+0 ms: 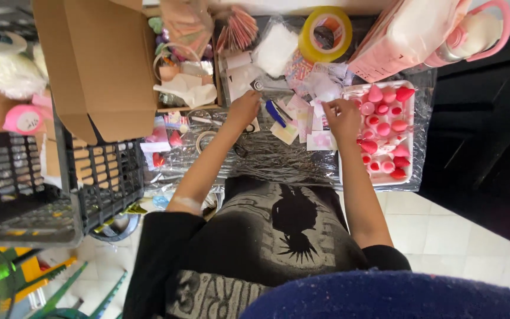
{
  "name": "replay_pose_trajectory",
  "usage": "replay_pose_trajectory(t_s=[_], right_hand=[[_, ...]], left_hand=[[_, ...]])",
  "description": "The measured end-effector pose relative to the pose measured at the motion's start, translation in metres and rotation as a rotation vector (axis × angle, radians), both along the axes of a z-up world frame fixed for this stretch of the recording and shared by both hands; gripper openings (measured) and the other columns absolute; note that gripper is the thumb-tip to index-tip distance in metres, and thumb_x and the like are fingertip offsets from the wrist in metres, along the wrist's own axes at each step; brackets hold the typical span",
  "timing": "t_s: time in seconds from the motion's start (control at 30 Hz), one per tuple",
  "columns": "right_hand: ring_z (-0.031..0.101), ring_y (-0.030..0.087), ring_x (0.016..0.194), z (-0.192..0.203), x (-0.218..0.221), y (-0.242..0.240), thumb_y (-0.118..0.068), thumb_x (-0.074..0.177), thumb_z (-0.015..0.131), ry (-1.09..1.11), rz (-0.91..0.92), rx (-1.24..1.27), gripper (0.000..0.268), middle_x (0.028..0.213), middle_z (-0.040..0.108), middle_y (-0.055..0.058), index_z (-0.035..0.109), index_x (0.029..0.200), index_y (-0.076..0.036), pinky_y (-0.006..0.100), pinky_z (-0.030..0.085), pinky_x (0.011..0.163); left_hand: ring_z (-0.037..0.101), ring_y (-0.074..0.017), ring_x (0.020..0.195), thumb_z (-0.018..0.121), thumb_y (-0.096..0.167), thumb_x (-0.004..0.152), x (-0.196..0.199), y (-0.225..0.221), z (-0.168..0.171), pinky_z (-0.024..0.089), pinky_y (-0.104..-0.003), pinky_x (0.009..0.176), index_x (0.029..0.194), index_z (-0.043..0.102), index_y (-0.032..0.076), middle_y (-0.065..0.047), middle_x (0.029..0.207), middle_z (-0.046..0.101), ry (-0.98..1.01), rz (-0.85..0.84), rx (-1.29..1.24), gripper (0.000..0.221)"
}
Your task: Applying labels to small heart-shaped candle products and organizing them into a red tray.
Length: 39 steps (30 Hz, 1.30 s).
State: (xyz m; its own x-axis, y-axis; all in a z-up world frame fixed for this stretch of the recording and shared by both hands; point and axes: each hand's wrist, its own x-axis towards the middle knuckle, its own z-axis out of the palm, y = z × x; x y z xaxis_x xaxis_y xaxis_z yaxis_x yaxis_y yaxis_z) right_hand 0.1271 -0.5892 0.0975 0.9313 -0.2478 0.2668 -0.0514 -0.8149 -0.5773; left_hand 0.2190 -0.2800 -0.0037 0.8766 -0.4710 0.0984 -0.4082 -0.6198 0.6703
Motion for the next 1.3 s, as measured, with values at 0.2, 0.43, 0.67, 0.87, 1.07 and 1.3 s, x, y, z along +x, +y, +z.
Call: replay_pose_trajectory(t_s=[0.2,0.43,0.67,0.87,1.07,1.3], right_hand=[[0.064,0.022,0.069,0.001,-0.025,-0.001,-0.018,0.092,0.08,0.02,0.031,0.026,0.013,0.084,0.073,0.006,0.075,0.088,-0.007,0.04,0.049,0.069],[0.064,0.022,0.07,-0.008,-0.039,-0.017,-0.015,0.093,0.078,0.089,-0.032,0.095,0.011,0.09,0.075,0.008,0.075,0.093,-0.005,0.038,0.05,0.067],[0.067,0.022,0.071,-0.011,-0.017,-0.01,-0.019,0.093,0.079,0.135,-0.009,0.073,0.011,0.083,0.073,0.006,0.077,0.094,-0.009,0.038,0.052,0.068],[0.067,0.021,0.069,-0.012,-0.015,0.001,-0.023,0.093,0.077,0.168,0.071,0.062,0.013,0.083,0.075,0.004,0.077,0.092,-0.01,0.04,0.051,0.069],[0.067,0.021,0.068,-0.016,-0.027,-0.005,-0.026,0.094,0.076,0.233,0.064,0.116,0.016,0.082,0.073,0.004,0.077,0.095,-0.01,0.037,0.052,0.066],[0.066,0.022,0.066,-0.014,-0.033,-0.006,-0.03,0.093,0.076,0.307,0.028,0.12,0.02,0.083,0.072,0.007,0.077,0.099,-0.011,0.037,0.052,0.06]], left_hand=[[0.069,-0.0309,0.098,0.061,0.01,0.098,0.055,-0.067,0.0,0.057,-0.047,0.078,0.13,0.062,0.009,-0.014,0.129,0.06,-0.039,-0.029,0.522,0.031],[0.062,-0.0283,0.105,0.062,0.013,0.08,0.081,-0.062,0.003,0.057,-0.039,0.075,0.13,0.064,0.009,-0.008,0.126,0.06,-0.668,0.085,0.456,0.05],[0.057,-0.0334,0.115,0.064,0.011,0.093,0.088,-0.046,-0.031,0.048,-0.042,0.081,0.104,0.071,0.009,-0.008,0.111,0.067,-0.416,-0.173,0.534,0.013],[0.061,-0.0286,0.098,0.066,0.016,0.076,0.077,-0.045,0.021,0.048,-0.043,0.078,0.095,0.071,0.011,-0.007,0.097,0.069,-0.556,-0.108,0.419,0.02],[0.061,-0.0269,0.096,0.07,0.014,0.083,0.083,-0.037,-0.001,0.048,-0.042,0.081,0.085,0.072,0.012,-0.004,0.088,0.07,-0.572,-0.134,0.403,0.003],[0.061,-0.0267,0.087,0.082,0.028,0.073,0.057,-0.03,0.053,0.046,-0.046,0.076,0.072,0.077,0.016,-0.001,0.075,0.073,-0.307,0.105,0.172,0.013]])
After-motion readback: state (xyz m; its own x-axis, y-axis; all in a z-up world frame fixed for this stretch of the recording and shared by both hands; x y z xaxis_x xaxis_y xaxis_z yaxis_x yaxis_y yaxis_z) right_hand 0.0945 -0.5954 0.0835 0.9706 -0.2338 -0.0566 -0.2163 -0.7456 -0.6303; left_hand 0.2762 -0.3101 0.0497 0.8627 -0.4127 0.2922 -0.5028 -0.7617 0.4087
